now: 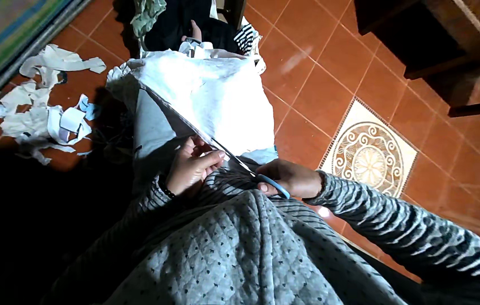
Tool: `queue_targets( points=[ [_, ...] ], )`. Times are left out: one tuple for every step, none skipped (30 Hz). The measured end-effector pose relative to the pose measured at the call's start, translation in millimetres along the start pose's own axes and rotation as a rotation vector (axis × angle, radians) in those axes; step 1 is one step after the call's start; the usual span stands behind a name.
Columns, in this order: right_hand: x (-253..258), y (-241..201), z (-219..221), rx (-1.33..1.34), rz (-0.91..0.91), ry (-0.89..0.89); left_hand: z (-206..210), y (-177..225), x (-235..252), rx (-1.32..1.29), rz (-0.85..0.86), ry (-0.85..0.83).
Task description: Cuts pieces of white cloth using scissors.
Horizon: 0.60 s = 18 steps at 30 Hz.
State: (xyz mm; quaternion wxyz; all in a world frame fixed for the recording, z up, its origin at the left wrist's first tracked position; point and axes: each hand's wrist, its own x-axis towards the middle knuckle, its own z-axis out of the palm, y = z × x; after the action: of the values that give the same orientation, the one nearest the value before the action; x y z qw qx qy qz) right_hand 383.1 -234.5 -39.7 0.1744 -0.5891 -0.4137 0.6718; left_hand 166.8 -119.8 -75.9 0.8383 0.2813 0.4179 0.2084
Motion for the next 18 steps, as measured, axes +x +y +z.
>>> queue_targets(
  points=[
    [0.6, -0.4, 0.7, 0.013, -0.007, -0.003, -0.3, 0.0, -0.3, -0.004, 0.005, 0.000],
    [1.2, -0.7, 1.4, 0.024, -0.014, -0.006, 0.0, 0.2, -0.9, -0.012, 0.009, 0.002],
    [1.6, -0.8, 1.9, 0.029, -0.018, -0.009, 0.8, 0.6, -1.7, -0.026, 0.016, 0.009],
    [1.7, -0.9, 2.1, 0.028, -0.020, -0.012, 2.0, 1.2, -2.8, -0.034, 0.027, 0.018],
    [1.5, -0.9, 2.5, 0.024, -0.021, -0.014, 3.2, 1.6, -3.8, -0.030, 0.050, 0.025],
    [0.8, -1.2, 2.9, 0.027, -0.020, -0.014, 3.6, 1.0, -4.4, -0.007, 0.092, 0.026],
    [0.0, -1.6, 3.4, 0.038, -0.024, -0.012, 2.1, -1.3, -3.6, 0.032, 0.162, 0.012],
    [-0.7, -1.4, 4.1, 0.053, -0.037, -0.008, -0.2, -4.6, -1.8, 0.079, 0.250, -0.002],
    [-1.1, -0.2, 5.2, 0.072, -0.061, -0.001, -2.3, -7.8, 0.3, 0.128, 0.342, -0.011],
    [-1.0, 1.9, 6.2, 0.101, -0.090, -0.001, -3.6, -9.2, 1.4, 0.170, 0.410, -0.012],
    [-0.8, 3.9, 7.2, 0.121, -0.120, -0.002, -3.5, -8.3, 0.8, 0.206, 0.446, -0.013],
    [-0.5, 5.6, 7.8, 0.132, -0.147, -0.007, -2.6, -6.7, -0.5, 0.235, 0.462, -0.011],
    [0.0, 6.8, 8.1, 0.143, -0.165, -0.015, -1.5, -5.4, -1.6, 0.262, 0.477, -0.008],
    [0.7, 7.2, 8.3, 0.151, -0.177, -0.022, -0.5, -4.8, -2.2, 0.277, 0.492, 0.000],
    [1.7, 7.2, 8.3, 0.153, -0.188, -0.029, -0.3, -4.4, -2.4, 0.290, 0.510, -0.007],
    [2.8, 6.9, 8.5, 0.152, -0.200, -0.033, -0.3, -4.3, -2.3, 0.295, 0.526, -0.014],
    [4.1, 6.8, 9.0, 0.154, -0.211, -0.035, -0.4, -4.6, -1.9, 0.293, 0.540, -0.019],
    [5.3, 7.0, 9.5, 0.163, -0.222, -0.035, -0.7, -5.4, -0.8, 0.284, 0.563, -0.024]
  ],
)
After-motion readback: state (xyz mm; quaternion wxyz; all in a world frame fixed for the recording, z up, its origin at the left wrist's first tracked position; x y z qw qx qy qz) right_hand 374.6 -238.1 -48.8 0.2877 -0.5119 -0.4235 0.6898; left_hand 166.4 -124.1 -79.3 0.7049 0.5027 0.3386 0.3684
